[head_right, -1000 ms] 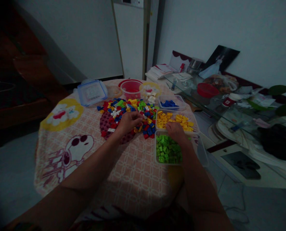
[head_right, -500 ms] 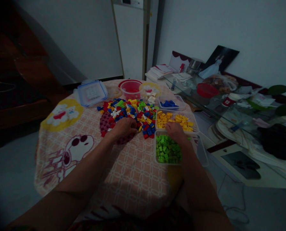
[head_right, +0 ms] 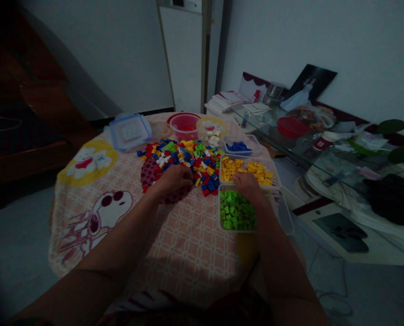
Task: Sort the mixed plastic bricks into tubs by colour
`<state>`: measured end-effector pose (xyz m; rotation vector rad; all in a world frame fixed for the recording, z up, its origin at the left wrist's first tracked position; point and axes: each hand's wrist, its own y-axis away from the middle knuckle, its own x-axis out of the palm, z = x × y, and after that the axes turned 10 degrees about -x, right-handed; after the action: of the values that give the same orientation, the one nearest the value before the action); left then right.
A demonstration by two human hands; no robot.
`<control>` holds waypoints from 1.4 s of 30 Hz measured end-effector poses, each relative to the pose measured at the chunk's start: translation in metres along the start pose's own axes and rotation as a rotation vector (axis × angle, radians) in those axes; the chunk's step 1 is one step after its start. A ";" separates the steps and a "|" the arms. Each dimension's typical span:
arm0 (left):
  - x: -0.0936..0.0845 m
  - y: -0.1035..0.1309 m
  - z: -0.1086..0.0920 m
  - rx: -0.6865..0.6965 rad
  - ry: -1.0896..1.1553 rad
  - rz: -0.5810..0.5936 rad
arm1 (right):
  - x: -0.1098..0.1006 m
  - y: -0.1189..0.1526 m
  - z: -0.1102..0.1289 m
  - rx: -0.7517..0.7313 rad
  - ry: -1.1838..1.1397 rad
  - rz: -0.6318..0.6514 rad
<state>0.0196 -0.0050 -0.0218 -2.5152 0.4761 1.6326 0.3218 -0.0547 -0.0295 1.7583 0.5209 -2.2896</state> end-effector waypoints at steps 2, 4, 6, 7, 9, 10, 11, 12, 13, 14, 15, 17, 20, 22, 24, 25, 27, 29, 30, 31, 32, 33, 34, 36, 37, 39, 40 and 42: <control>0.000 -0.002 0.002 0.029 0.117 -0.034 | -0.001 0.000 0.002 0.011 0.007 0.011; 0.003 -0.004 0.003 0.058 0.273 -0.063 | -0.002 -0.001 0.003 0.014 0.007 0.013; 0.009 -0.006 0.000 0.062 0.459 -0.070 | -0.003 -0.001 0.004 0.012 0.004 0.011; 0.014 -0.008 -0.002 0.055 0.565 -0.066 | -0.003 -0.001 0.005 0.013 0.002 0.010; 0.025 -0.010 -0.012 0.035 0.796 -0.036 | -0.003 -0.001 0.005 0.020 0.000 0.007; 0.031 -0.012 -0.018 0.027 0.918 -0.017 | -0.002 -0.001 0.005 0.024 0.001 0.006; 0.038 -0.013 -0.025 0.029 1.029 0.019 | -0.002 -0.001 0.004 0.025 0.002 0.005; 0.043 -0.014 -0.032 0.034 1.124 0.046 | -0.002 -0.001 0.004 0.022 0.002 0.003; 0.049 -0.016 -0.040 0.051 1.193 0.070 | -0.002 -0.001 0.004 0.016 0.001 0.002; 0.054 -0.017 -0.046 0.078 1.232 0.094 | -0.002 -0.001 0.004 0.011 0.000 0.002; 0.058 -0.018 -0.052 0.110 1.253 0.100 | -0.002 -0.001 0.003 0.009 -0.001 0.000; 0.064 -0.020 -0.060 0.176 1.247 0.089 | -0.002 0.000 0.003 0.011 0.001 -0.003; 0.066 -0.021 -0.060 0.227 1.149 0.021 | -0.001 0.000 0.001 0.013 0.012 -0.009; 0.062 -0.019 -0.054 0.217 1.015 -0.049 | 0.000 0.000 0.000 -0.001 0.012 -0.011; 0.053 -0.016 -0.043 0.180 0.857 -0.119 | 0.000 0.000 0.000 -0.002 0.007 -0.005; 0.047 -0.014 -0.037 0.159 0.777 -0.145 | 0.000 0.000 0.001 0.002 0.005 0.001; 0.034 -0.011 -0.024 0.119 0.624 -0.184 | -0.001 0.000 0.002 0.014 0.007 0.010; 0.021 -0.008 -0.012 0.075 0.469 -0.232 | -0.002 0.000 0.003 0.018 0.009 0.011; 0.015 -0.006 -0.007 0.046 0.394 -0.257 | -0.003 0.000 0.003 0.019 0.007 0.011; 0.009 -0.005 -0.002 0.021 0.321 -0.271 | -0.003 0.000 0.003 0.019 0.004 0.010; 0.005 -0.005 0.001 -0.002 0.251 -0.273 | -0.003 0.000 0.003 0.017 -0.001 0.009; 0.001 -0.004 0.003 -0.020 0.185 -0.256 | -0.003 0.000 0.002 0.014 -0.005 0.010; -0.001 -0.004 0.005 -0.031 0.125 -0.222 | -0.003 0.000 0.002 0.010 -0.007 0.011; -0.002 -0.003 0.005 -0.044 0.029 -0.141 | -0.003 0.000 0.001 0.003 -0.009 0.011; -0.001 -0.002 0.004 -0.047 -0.009 -0.107 | -0.003 0.001 0.000 0.001 -0.010 0.007; 0.003 -0.001 0.001 -0.051 -0.071 -0.078 | -0.003 0.001 0.000 -0.002 -0.012 -0.009; 0.005 0.000 0.000 -0.052 -0.099 -0.080 | -0.002 0.002 0.000 -0.005 -0.013 -0.018; 0.010 0.001 -0.003 -0.051 -0.150 -0.088 | -0.001 0.002 0.000 -0.008 -0.014 -0.029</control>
<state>0.0260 -0.0086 -0.0293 -2.3874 0.3069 1.8043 0.3230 -0.0561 -0.0287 1.7405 0.5557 -2.3140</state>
